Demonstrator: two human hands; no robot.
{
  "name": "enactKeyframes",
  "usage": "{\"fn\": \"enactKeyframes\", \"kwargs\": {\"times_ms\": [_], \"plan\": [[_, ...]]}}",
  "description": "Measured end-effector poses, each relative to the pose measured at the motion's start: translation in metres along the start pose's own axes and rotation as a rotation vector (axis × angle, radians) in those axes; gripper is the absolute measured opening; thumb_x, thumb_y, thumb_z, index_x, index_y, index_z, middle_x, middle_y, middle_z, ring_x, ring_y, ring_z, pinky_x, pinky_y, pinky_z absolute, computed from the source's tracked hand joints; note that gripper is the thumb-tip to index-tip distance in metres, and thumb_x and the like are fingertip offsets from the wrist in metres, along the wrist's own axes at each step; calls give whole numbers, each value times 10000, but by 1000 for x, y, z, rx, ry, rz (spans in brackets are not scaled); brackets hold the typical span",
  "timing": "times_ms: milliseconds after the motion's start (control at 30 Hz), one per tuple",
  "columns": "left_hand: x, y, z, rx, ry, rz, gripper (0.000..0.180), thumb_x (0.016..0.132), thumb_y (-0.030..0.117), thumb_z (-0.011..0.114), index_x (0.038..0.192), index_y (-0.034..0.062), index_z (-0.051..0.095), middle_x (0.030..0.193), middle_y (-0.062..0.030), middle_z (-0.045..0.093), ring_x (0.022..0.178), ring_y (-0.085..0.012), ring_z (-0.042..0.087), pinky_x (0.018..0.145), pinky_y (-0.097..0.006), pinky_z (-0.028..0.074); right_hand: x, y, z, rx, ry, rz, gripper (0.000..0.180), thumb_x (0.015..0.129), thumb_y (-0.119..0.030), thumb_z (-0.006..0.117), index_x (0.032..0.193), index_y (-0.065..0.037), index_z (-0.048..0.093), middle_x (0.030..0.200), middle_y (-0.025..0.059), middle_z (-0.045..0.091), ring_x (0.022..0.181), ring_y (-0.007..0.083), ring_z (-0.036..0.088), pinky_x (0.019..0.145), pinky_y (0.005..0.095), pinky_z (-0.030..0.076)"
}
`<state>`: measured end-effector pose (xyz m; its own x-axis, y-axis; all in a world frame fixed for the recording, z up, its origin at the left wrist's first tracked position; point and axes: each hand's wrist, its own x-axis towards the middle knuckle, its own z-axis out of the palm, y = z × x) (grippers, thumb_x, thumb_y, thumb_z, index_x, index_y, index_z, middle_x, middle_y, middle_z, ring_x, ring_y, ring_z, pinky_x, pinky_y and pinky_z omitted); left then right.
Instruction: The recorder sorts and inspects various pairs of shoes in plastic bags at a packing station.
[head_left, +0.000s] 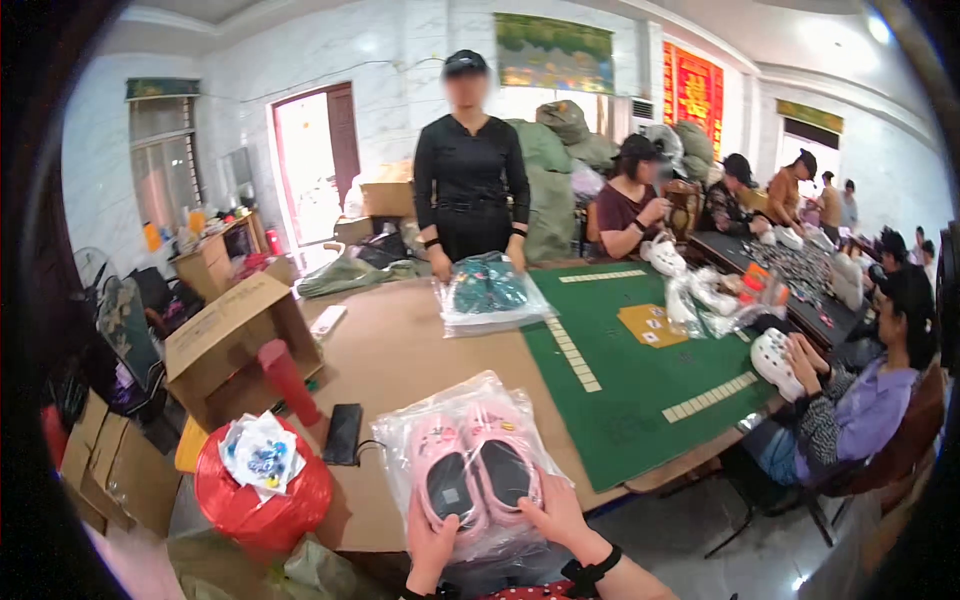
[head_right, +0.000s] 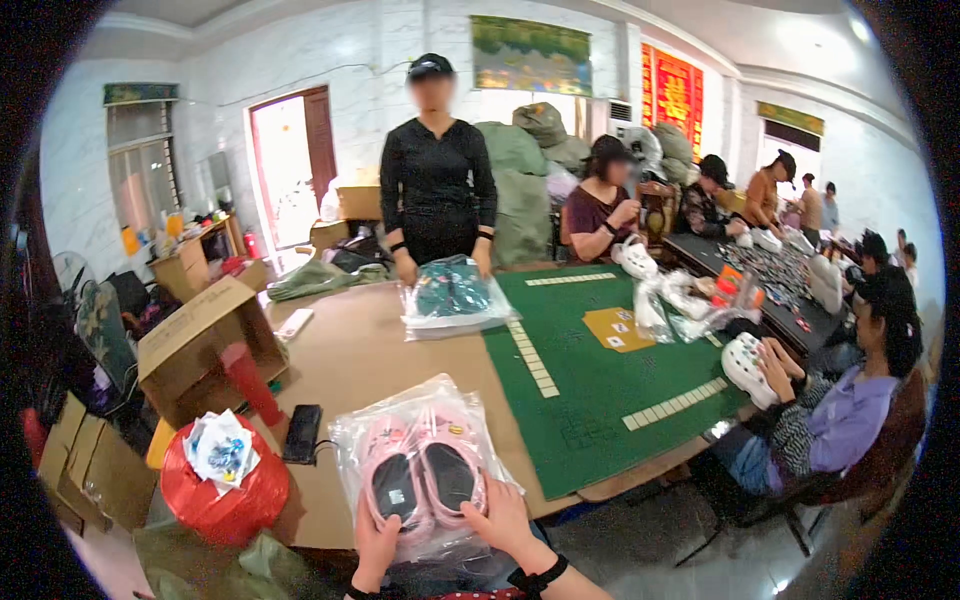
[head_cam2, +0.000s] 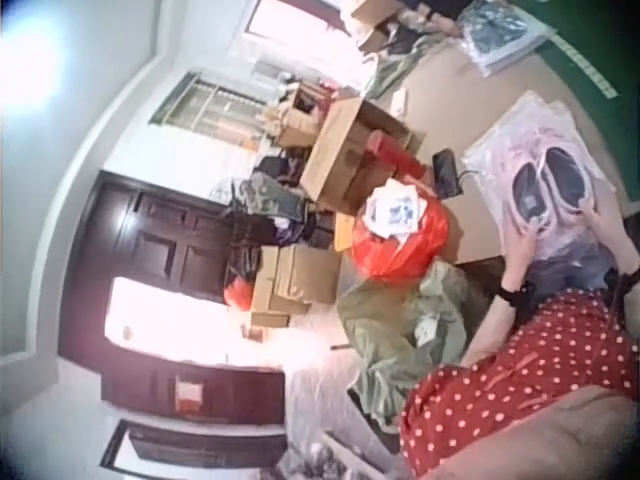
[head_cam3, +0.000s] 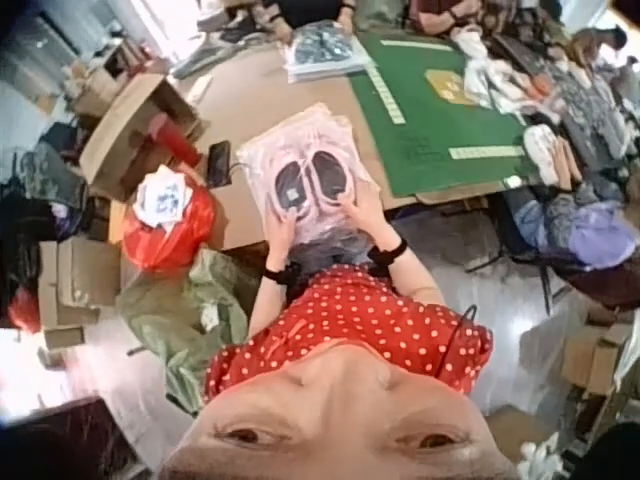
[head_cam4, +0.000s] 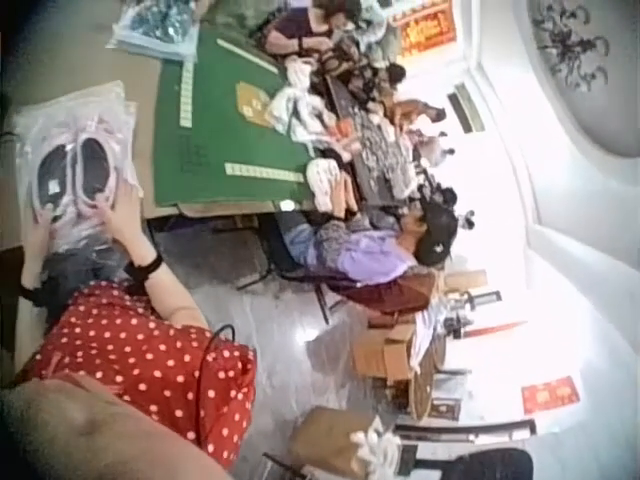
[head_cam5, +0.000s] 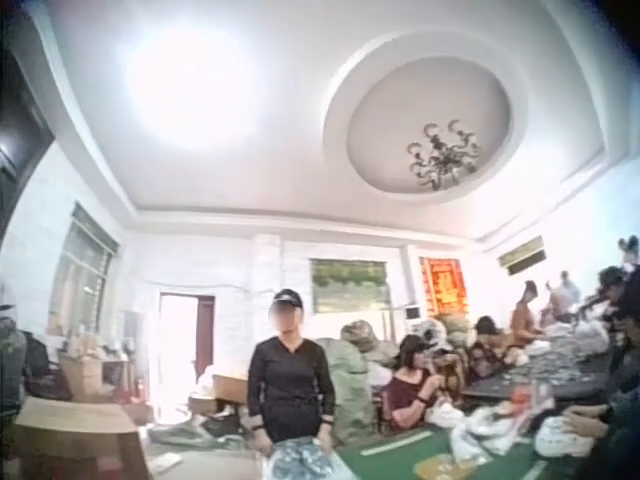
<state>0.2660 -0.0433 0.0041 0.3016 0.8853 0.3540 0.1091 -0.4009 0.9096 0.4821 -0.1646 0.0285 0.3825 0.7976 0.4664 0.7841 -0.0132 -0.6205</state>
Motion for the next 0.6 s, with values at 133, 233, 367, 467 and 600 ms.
{"fn": "enactKeyframes", "kwargs": {"times_ms": [133,233,367,467,600], "plan": [[-2,6,-8,-47,-11,-16,826,735,234,704,1413,-67,341,1325,-267,496,1236,-371,500,1031,-415,397,2,-4,5,12,-16,21,765,848,-459,606,1345,93,426,1167,252,582,1052,413,521,945,468,397],[-3,0,-8,-23,-8,-26,843,740,263,713,1418,-66,333,1336,-269,489,1245,-374,495,1036,-418,394,1,-10,1,4,-10,33,779,861,-487,575,1349,100,416,1203,270,562,1074,427,505,961,484,381],[1,8,-7,2,-24,-14,862,736,294,717,1421,-60,331,1343,-266,482,1253,-385,485,1046,-418,383,3,-8,-1,7,-25,54,781,862,-483,575,1350,104,411,1206,266,560,1085,423,498,967,479,378],[1,15,-8,20,-29,3,862,734,292,716,1422,-57,332,1344,-264,481,1255,-389,481,1048,-419,379,1,-8,-2,9,-36,64,780,862,-475,581,1353,106,408,1209,262,556,1091,416,491,973,475,373],[0,8,-9,33,-20,22,851,738,284,714,1417,-60,335,1347,-266,479,1253,-390,482,1045,-421,380,1,-9,-1,25,-20,40,782,859,-466,588,1357,108,404,1206,260,553,1088,410,487,976,470,372]]}}
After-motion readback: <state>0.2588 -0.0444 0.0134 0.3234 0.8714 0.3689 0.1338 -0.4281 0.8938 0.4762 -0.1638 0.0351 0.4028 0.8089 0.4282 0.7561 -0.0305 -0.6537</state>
